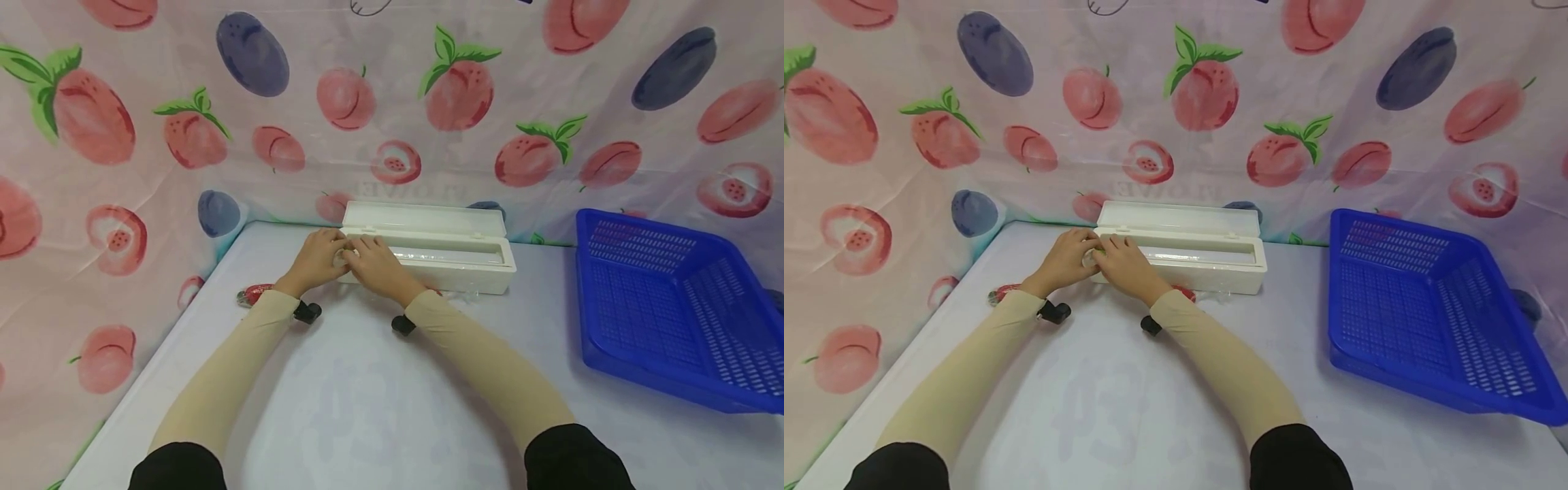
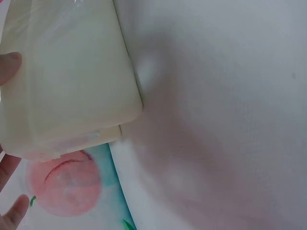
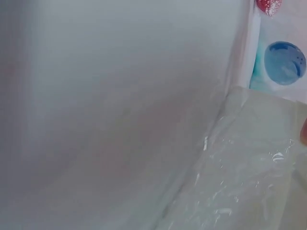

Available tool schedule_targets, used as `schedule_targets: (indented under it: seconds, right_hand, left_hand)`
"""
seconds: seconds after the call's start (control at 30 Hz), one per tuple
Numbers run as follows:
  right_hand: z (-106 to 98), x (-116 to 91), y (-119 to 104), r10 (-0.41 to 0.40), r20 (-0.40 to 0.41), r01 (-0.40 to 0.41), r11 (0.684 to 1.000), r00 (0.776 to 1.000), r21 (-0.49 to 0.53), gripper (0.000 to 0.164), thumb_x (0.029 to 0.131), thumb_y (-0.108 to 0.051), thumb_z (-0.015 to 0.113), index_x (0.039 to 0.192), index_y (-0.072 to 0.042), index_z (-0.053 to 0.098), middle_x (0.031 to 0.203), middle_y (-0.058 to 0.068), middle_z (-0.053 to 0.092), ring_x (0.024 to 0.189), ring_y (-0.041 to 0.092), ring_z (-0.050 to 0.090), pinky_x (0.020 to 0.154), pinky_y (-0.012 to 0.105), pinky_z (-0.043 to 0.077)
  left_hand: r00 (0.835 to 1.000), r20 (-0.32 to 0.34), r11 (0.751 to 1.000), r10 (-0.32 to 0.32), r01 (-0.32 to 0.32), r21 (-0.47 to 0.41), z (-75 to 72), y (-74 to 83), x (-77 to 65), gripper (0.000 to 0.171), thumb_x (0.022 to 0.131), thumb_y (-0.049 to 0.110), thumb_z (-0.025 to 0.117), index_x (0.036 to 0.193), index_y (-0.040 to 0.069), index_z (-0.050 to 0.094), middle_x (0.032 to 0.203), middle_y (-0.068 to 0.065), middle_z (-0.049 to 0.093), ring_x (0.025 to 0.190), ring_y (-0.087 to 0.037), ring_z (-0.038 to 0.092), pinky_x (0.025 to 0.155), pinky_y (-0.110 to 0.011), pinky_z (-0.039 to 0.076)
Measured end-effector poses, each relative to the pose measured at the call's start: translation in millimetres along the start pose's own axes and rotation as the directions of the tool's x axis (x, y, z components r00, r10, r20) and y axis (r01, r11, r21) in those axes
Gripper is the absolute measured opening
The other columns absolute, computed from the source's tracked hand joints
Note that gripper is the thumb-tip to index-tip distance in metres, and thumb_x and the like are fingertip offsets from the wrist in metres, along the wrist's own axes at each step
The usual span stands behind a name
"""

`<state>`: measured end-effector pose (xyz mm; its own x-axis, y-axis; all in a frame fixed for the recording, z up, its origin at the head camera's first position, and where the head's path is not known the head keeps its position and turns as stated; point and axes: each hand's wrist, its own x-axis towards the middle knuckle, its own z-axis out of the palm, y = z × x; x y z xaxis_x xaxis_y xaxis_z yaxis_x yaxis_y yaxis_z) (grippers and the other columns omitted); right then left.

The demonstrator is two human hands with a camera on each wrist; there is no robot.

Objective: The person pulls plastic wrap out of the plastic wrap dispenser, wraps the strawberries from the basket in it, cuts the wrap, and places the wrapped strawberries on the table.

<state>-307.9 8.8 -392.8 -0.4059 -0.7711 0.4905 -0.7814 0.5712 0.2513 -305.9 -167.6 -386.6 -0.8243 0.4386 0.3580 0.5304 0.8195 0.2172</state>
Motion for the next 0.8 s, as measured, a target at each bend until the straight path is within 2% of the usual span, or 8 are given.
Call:
schedule_targets:
  seconds: [0.1, 0.37, 0.57, 0.8]
  right_hand:
    - [2, 5, -2, 0.036, -0.016, -0.036, 0.999, 0.999, -0.031, 0.016, 0.091, -0.019, 0.059, 0.106, -0.012, 0.061, 0.111, 0.004, 0.057, 0.099, 0.021, 0.054, 0.08, 0.034, 0.045]
    - [6, 14, -4, 0.132, -0.046, -0.134, 0.99, 0.99, -0.045, 0.014, 0.089, -0.02, 0.062, 0.099, -0.012, 0.062, 0.093, 0.003, 0.056, 0.085, 0.02, 0.054, 0.072, 0.032, 0.044]
    - [2, 7, 3, 0.202, -0.036, -0.203, 0.979, 0.979, -0.034, 0.013, 0.088, -0.02, 0.06, 0.095, -0.009, 0.06, 0.094, 0.005, 0.057, 0.087, 0.022, 0.055, 0.072, 0.034, 0.043]
    - [-3, -4, 10, 0.224, -0.013, -0.224, 0.974, 0.974, -0.022, 0.01, 0.086, -0.018, 0.06, 0.089, -0.008, 0.058, 0.093, 0.006, 0.057, 0.087, 0.023, 0.054, 0.072, 0.036, 0.043]
  left_hand:
    - [1.0, 0.016, 1.0, -0.023, 0.023, 0.002, 0.4, -1.2, -0.8, 0.038, 0.078, 0.026, 0.074, 0.111, 0.011, 0.067, 0.109, -0.006, 0.06, 0.113, -0.03, 0.051, 0.102, -0.053, 0.035]
    - [0.999, 0.014, 0.999, -0.045, 0.045, -0.016, 0.5, 0.0, -1.8, 0.032, 0.079, 0.027, 0.073, 0.104, 0.008, 0.067, 0.11, -0.008, 0.061, 0.116, -0.031, 0.049, 0.105, -0.053, 0.032]
    - [0.999, 0.016, 0.999, -0.043, 0.043, 0.001, -0.2, 1.6, -2.8, 0.027, 0.079, 0.031, 0.073, 0.095, 0.009, 0.068, 0.109, -0.008, 0.059, 0.111, -0.03, 0.05, 0.101, -0.053, 0.034]
    - [1.0, -0.006, 1.0, -0.026, 0.027, 0.013, 3.3, 0.0, -3.8, 0.024, 0.081, 0.033, 0.072, 0.09, 0.012, 0.066, 0.108, -0.008, 0.058, 0.111, -0.03, 0.049, 0.102, -0.053, 0.033]
